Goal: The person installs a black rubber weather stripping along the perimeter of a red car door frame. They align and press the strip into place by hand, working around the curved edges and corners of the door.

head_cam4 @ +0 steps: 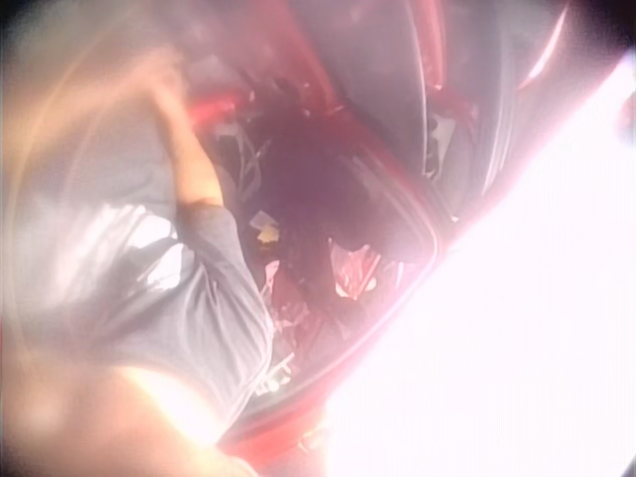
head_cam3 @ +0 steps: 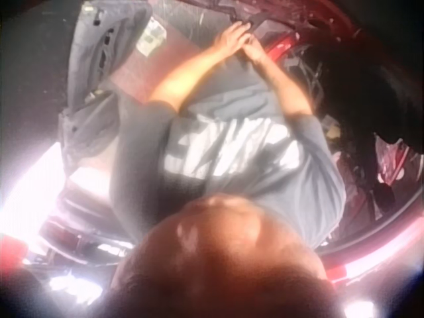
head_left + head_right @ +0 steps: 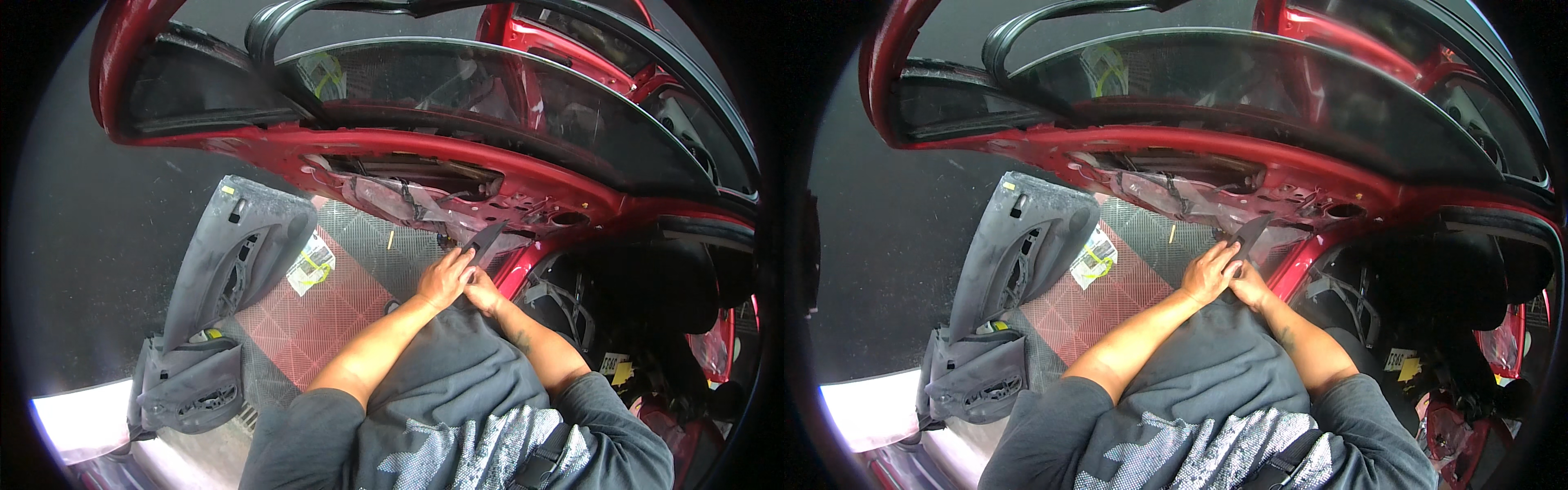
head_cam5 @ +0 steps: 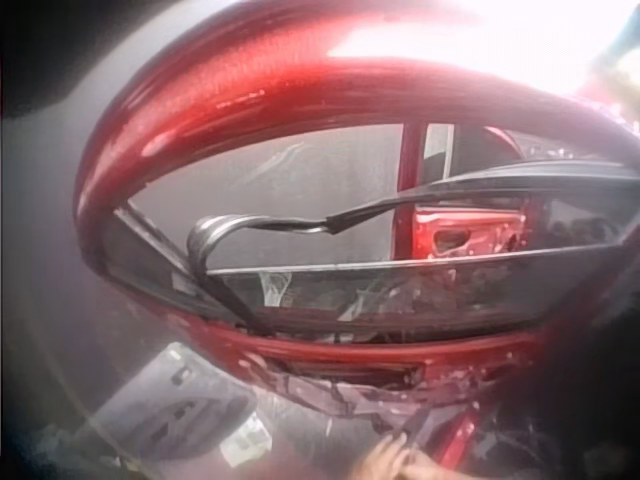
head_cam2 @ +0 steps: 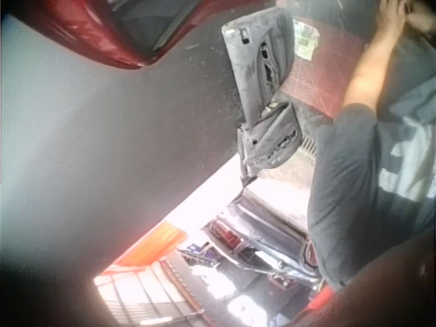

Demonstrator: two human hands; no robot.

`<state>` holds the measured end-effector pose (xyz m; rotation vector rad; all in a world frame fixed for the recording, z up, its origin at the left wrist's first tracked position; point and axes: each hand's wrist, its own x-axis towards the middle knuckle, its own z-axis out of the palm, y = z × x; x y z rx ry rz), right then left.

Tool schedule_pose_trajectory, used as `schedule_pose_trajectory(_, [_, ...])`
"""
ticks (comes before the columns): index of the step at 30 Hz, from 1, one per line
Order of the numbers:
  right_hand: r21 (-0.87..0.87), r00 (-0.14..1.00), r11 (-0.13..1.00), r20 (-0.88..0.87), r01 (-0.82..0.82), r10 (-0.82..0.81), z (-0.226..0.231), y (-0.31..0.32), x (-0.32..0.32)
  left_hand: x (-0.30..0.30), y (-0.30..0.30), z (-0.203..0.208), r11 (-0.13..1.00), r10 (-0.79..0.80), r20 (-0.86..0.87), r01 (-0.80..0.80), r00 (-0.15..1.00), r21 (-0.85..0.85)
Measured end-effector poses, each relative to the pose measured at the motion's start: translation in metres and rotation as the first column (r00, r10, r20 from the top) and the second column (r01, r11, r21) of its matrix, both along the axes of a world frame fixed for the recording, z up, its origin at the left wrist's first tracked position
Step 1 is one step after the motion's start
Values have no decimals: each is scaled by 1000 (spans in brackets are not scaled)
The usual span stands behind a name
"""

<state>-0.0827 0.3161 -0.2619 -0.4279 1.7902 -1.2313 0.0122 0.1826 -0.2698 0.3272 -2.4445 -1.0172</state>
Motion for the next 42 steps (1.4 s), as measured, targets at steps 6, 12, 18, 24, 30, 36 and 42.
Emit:
schedule_pose_trajectory(6, [-42, 999, 999, 36, 24, -22, -2, 1, 1, -1, 0, 7, 999, -12, 13, 12, 1000, 35])
schedule_pose_trajectory(12, [-59, 996, 998, 93, -1, 7, -28, 7, -6, -1, 1, 9, 999, -15, 26, 14, 1000, 38])
schedule_pose_trajectory(18, [-59, 997, 998, 69, 22, -18, -31, 3, -2, 1, -1, 3, 999, -11, 8, 11, 1000, 36])
schedule_pose_trajectory(24, [-32, 999, 999, 38, -28, 29, -28, 5, -5, 1, 0, 3, 1000, -16, -12, 16, 1000, 13])
schedule_pose_trajectory(30, [-23, 999, 999, 43, -27, 28, -27, 6, -5, 2, 0, 5, 1000, -11, -10, 11, 1000, 27])
schedule_pose_trajectory(36, [11, 995, 1000, 102, -21, 20, -29, 7, -8, 2, 1, 6, 1000, -9, -17, 10, 1000, 10])
schedule_pose_trajectory(42, [35, 999, 999, 40, -27, 26, -30, 10, -9, 0, 2, 5, 1000, -9, -27, 9, 1000, 3])
